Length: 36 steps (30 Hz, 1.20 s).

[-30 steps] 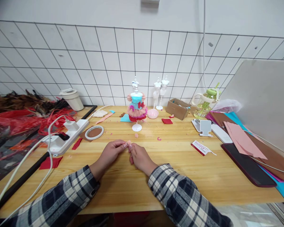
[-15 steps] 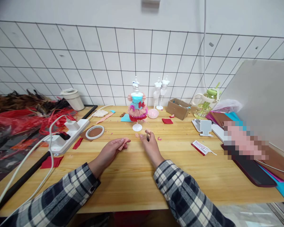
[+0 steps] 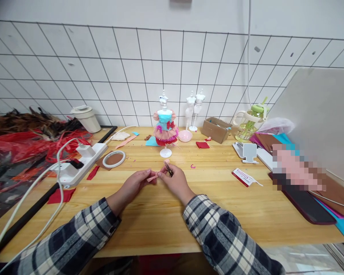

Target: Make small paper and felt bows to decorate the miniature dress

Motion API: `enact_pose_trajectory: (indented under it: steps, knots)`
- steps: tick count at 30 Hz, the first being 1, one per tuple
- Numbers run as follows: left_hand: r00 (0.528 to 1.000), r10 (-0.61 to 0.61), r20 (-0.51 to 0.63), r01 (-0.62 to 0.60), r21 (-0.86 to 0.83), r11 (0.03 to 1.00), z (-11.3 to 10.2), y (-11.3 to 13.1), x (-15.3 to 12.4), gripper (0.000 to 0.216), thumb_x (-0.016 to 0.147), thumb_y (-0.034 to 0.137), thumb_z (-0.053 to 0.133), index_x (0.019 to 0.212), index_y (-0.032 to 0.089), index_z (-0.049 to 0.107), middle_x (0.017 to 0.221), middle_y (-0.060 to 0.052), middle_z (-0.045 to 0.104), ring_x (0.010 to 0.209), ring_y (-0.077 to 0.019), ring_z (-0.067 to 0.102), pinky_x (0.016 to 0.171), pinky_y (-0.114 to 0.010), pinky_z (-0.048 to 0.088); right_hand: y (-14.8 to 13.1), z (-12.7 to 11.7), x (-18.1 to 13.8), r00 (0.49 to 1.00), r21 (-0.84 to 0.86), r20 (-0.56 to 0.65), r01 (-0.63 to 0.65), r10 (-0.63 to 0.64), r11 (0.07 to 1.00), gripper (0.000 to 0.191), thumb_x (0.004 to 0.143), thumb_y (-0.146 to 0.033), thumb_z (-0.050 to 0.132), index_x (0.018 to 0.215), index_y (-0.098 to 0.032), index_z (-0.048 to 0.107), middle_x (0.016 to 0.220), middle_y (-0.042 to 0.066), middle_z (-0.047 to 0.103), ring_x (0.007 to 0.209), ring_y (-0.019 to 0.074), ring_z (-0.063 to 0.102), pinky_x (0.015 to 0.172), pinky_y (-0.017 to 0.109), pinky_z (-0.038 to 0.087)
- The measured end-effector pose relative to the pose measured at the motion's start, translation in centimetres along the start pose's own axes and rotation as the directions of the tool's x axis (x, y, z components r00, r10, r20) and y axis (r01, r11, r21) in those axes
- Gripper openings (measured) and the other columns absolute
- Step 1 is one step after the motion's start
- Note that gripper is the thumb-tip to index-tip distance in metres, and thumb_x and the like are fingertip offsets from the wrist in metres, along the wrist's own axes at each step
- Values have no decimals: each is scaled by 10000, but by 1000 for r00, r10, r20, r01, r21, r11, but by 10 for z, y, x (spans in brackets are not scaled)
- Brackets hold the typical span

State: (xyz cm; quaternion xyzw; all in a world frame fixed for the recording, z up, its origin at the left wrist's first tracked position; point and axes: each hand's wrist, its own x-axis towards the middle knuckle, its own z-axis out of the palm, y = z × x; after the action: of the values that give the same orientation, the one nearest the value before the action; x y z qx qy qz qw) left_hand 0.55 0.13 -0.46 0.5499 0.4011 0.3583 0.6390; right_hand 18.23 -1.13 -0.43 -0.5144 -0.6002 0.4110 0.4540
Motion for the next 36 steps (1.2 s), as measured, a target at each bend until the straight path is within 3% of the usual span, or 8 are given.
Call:
enact_pose_trajectory:
  steps: [3, 8, 11, 15, 20, 23, 27, 36]
  knots:
    - [998, 30, -58, -25, 79, 997, 2, 3, -1, 442, 696, 501, 726, 974, 158, 720, 978, -84, 728, 898, -227, 632, 818, -330, 468, -1, -2, 0, 999, -29, -32, -11, 10, 1000, 239, 744, -396, 652, 779, -164, 606, 748, 17, 630, 674, 148, 533, 665, 281, 422]
    - [990, 76, -115, -49, 219, 974, 0, 3, 0, 354, 677, 477, 740, 828, 156, 737, 871, -75, 739, 818, -217, 635, 776, -312, 469, 0, 0, -1, 999, 37, 22, -27, 26, 999, 273, 730, -401, 672, 843, -158, 622, 768, 27, 645, 688, 155, 559, 660, 281, 449]
    - [983, 65, -171, -39, 154, 987, -2, 3, 2, 335, 666, 453, 754, 802, 149, 722, 791, -43, 712, 726, -171, 598, 713, -276, 445, 1, 1, -1, 998, 80, 34, -48, 46, 996, 318, 691, -381, 703, 909, -158, 638, 813, 28, 666, 721, 159, 586, 686, 284, 464]
    - [978, 44, -204, -40, 26, 999, -3, 6, 2, 304, 682, 429, 743, 765, 140, 702, 672, -8, 635, 636, -126, 521, 649, -248, 400, 3, -1, 0, 997, 21, 22, -77, 77, 997, 235, 709, -372, 679, 807, -163, 638, 702, 1, 627, 652, 142, 539, 643, 272, 434]
    - [993, 33, -111, -27, 51, 998, 0, 9, 1, 302, 693, 435, 731, 679, 137, 681, 602, 1, 573, 613, -124, 482, 639, -251, 380, 3, -1, -1, 998, 51, 4, -64, 64, 997, 351, 722, -415, 681, 968, -164, 667, 768, 11, 631, 633, 130, 502, 635, 264, 407]
    - [996, 41, -79, -34, 91, 995, 1, 9, 1, 321, 718, 460, 704, 665, 144, 680, 588, 3, 556, 621, -132, 478, 654, -257, 387, 2, 1, -1, 998, -2, 5, -66, 66, 998, 324, 728, -457, 674, 866, -164, 673, 629, -24, 533, 544, 108, 398, 550, 244, 342]
    - [989, 67, -130, -56, 82, 995, 2, 7, 1, 309, 716, 454, 710, 717, 145, 701, 622, -4, 579, 659, -143, 498, 688, -260, 403, 1, 1, -1, 998, -55, -11, -56, 56, 997, 320, 728, -482, 671, 764, -166, 633, 558, -50, 408, 538, 102, 358, 509, 229, 288]
    - [977, 14, -214, -13, 7, 1000, -2, 3, 3, 389, 656, 471, 759, 847, 134, 724, 709, -30, 671, 642, -134, 547, 626, -249, 423, 4, 1, -2, 991, -15, 99, -83, 84, 996, 281, 755, -446, 626, 769, -166, 625, 636, -25, 543, 608, 123, 463, 574, 242, 355]
